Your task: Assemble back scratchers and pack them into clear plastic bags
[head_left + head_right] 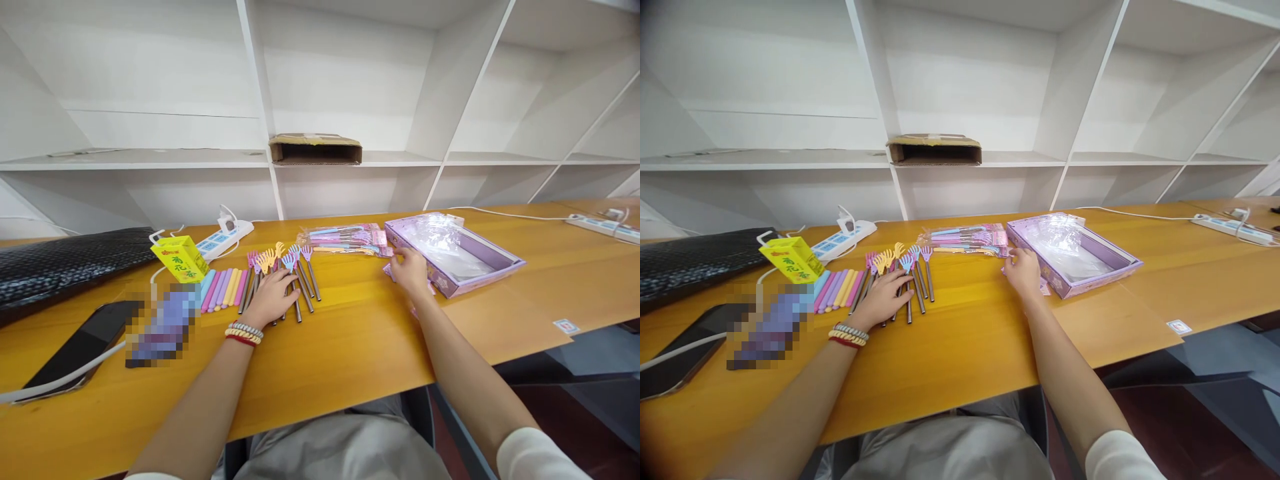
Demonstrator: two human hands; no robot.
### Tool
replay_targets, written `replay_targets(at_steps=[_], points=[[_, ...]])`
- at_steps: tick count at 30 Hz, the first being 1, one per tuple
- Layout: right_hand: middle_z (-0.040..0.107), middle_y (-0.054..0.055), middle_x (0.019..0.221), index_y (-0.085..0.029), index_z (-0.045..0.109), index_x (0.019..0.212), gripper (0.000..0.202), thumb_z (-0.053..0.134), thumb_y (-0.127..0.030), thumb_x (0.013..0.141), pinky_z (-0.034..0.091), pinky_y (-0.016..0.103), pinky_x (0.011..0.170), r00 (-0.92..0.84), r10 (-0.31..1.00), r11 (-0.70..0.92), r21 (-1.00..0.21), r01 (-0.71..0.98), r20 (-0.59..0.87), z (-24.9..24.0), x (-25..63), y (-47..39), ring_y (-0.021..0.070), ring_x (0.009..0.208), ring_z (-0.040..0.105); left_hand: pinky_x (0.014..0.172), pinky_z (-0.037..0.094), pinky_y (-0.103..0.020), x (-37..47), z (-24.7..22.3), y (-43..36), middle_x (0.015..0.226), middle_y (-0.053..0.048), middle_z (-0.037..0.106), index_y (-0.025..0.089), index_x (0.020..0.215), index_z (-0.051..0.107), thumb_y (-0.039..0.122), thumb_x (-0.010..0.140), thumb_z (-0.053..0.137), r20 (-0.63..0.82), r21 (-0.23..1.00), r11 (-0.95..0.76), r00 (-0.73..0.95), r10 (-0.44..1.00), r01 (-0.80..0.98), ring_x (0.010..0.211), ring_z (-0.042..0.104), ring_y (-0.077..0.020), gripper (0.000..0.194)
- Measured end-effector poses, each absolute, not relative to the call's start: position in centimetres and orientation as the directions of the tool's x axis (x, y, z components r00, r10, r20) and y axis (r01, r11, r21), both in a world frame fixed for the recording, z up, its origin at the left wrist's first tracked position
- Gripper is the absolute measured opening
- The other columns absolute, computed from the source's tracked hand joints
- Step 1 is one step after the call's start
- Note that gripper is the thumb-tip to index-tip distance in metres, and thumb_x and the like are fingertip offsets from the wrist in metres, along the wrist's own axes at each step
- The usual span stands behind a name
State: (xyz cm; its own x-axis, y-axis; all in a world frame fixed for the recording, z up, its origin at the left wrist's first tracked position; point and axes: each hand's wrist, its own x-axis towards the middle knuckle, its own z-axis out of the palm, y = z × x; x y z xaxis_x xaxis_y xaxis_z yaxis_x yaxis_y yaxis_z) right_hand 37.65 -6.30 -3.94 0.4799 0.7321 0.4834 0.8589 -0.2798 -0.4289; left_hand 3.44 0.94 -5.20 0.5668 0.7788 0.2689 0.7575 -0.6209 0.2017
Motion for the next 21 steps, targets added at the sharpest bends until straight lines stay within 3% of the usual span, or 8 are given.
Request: replay_targets(at_steps=[3,5,8,11,14,17,21], points=[[0.063,0.012,0.101,-0.014,0.067,0.096,0.035,0.038,-0.026,0.08,0.038,0.034,0.086,0.555,0.644,-0.352,-0.439,0.826,0.527,-2.1,39.2,-5.9,0.0251,0.099,0.051,0.104,0.029,-0.048,3.4,-5.2,0.9,0.131,-0.011,0.048,0.019,0.117,0.058,0.043,0.082,0.04,0.271,0.208,-0.629,0.574,0.773,0.749,0.124,0.04,-0.029,0.046],[0.06,0.014,0.109,-0.015,0.066,0.1,0.035,0.043,-0.029,0.079,0.035,0.039,0.088,0.569,0.649,-0.428,-0.376,0.822,0.504,-1.0,40.4,-5.3,0.0284,0.105,0.048,0.103,0.03,-0.048,3.3,-5.3,0.9,0.13,-0.011,0.049,0.019,0.116,0.059,0.043,0.082,0.04,0.283,0.208,-0.638,0.579,0.765,0.741,0.123,0.04,-0.0288,0.045],[0.059,0.016,0.112,-0.018,0.063,0.109,0.04,0.049,-0.035,0.076,0.034,0.046,0.087,0.575,0.756,-0.523,-0.241,0.818,0.312,-0.5,41.7,-4.4,0.0331,0.107,0.047,0.103,0.03,-0.047,3.2,-5.3,0.9,0.129,-0.011,0.05,0.019,0.115,0.059,0.043,0.082,0.041,0.298,0.207,-0.646,0.581,0.757,0.735,0.123,0.041,-0.0281,0.044],[0.064,0.016,0.099,-0.017,0.064,0.107,0.037,0.047,-0.03,0.077,0.035,0.045,0.083,0.555,0.817,-0.534,-0.16,0.83,0.156,-0.8,41.9,-3.9,0.0304,0.096,0.056,0.104,0.029,-0.047,3.2,-5.3,0.8,0.13,-0.01,0.049,0.02,0.117,0.058,0.043,0.083,0.04,0.291,0.212,-0.639,0.576,0.764,0.74,0.124,0.041,-0.0275,0.044],[0.066,0.015,0.092,-0.016,0.066,0.1,0.033,0.044,-0.026,0.077,0.036,0.04,0.081,0.541,0.805,-0.519,-0.154,0.841,0.242,-0.9,41.3,-4.1,0.0275,0.089,0.059,0.104,0.029,-0.047,3.2,-5.3,0.7,0.129,-0.01,0.05,0.02,0.115,0.058,0.043,0.083,0.04,0.291,0.219,-0.643,0.58,0.761,0.734,0.124,0.04,-0.0276,0.044],[0.067,0.013,0.092,-0.016,0.067,0.095,0.031,0.042,-0.026,0.08,0.037,0.035,0.082,0.447,0.785,-0.395,-0.209,0.895,0.43,-0.6,39.7,-4.9,0.0248,0.092,0.058,0.102,0.03,-0.046,3.2,-5.4,0.8,0.128,-0.011,0.05,0.02,0.113,0.059,0.042,0.082,0.041,0.299,0.227,-0.648,0.582,0.757,0.727,0.123,0.041,-0.0276,0.042],[0.066,0.01,0.102,-0.017,0.065,0.101,0.031,0.042,-0.021,0.082,0.038,0.035,0.091,0.111,0.735,0.079,-0.247,0.966,0.668,-0.5,35.2,-6.3,0.0215,0.1,0.057,0.104,0.021,-0.051,3.4,-4.9,0.3,0.123,-0.01,0.054,0.021,0.109,0.06,0.037,0.083,0.042,0.378,0.198,-0.66,0.565,0.734,0.725,0.12,0.044,-0.0275,0.036]])
